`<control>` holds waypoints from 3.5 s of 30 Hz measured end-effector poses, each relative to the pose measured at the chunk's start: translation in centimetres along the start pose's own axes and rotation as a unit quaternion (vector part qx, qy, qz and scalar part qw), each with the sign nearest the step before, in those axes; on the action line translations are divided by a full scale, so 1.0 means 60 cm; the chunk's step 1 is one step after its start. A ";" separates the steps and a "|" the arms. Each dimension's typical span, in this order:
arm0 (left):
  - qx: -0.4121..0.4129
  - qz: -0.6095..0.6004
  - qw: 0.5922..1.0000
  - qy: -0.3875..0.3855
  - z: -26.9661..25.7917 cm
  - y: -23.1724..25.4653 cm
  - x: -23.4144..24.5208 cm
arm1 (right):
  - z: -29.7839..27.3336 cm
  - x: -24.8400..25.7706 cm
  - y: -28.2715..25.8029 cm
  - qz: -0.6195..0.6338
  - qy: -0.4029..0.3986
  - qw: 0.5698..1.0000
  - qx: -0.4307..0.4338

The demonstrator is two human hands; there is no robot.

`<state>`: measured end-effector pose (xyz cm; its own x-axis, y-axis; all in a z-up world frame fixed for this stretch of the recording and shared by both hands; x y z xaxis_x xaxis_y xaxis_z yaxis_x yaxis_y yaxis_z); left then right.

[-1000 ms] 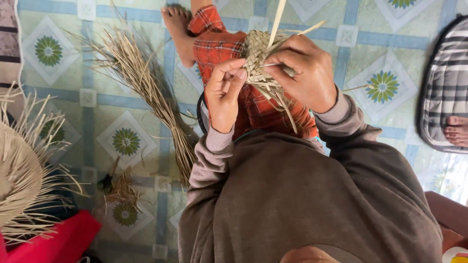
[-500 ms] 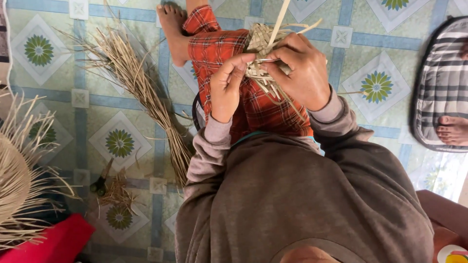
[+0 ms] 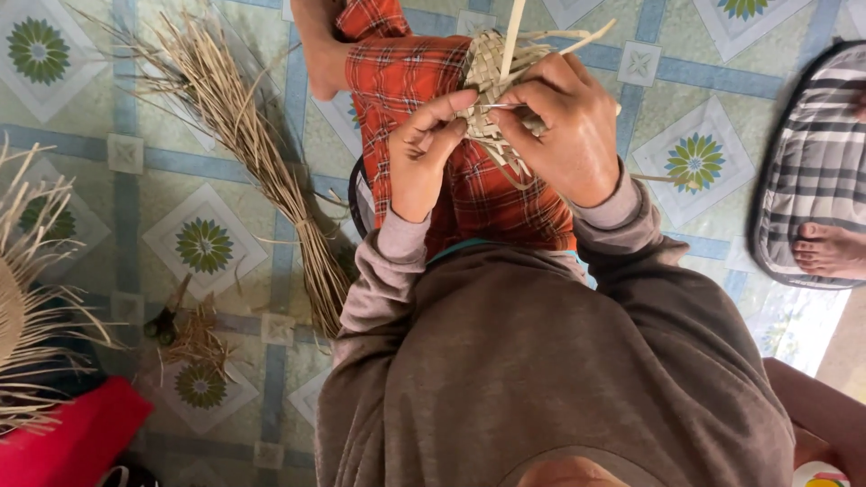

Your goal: Weaving dried plant fibers together to create a basket or container by hand.

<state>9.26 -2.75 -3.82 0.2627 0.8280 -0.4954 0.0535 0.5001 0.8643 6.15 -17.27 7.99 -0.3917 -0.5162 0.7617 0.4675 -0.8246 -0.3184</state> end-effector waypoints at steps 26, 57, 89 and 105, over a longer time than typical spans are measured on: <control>-0.029 0.048 0.996 -0.072 -0.002 -0.002 -0.006 | -0.013 -0.005 0.023 0.033 -0.003 0.999 -0.019; -0.011 0.062 0.998 -0.006 -0.015 0.007 -0.013 | -0.023 -0.010 0.041 0.072 -0.032 0.996 -0.038; -0.091 0.168 0.981 0.021 -0.026 0.020 -0.035 | -0.034 -0.009 0.046 0.106 -0.038 0.993 -0.043; 0.014 -0.329 0.936 0.123 -0.071 -0.061 0.081 | -0.166 -0.035 0.133 0.144 0.037 0.976 -0.158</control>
<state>6.23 0.54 -9.76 -0.0662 0.3778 -0.9235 0.1526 0.9185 0.3648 2.81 -25.09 -1.81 -0.3422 -0.7424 0.5759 0.3028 -0.6674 -0.6804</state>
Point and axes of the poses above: each hand's wrist, its own z-axis towards the middle knuckle, its own x-axis out of the back of the hand, y = z × x, the point moved 8 cm from there along z, towards the middle knuckle, and after that the axes turned 4 degrees about -z, right-handed, at the moved point
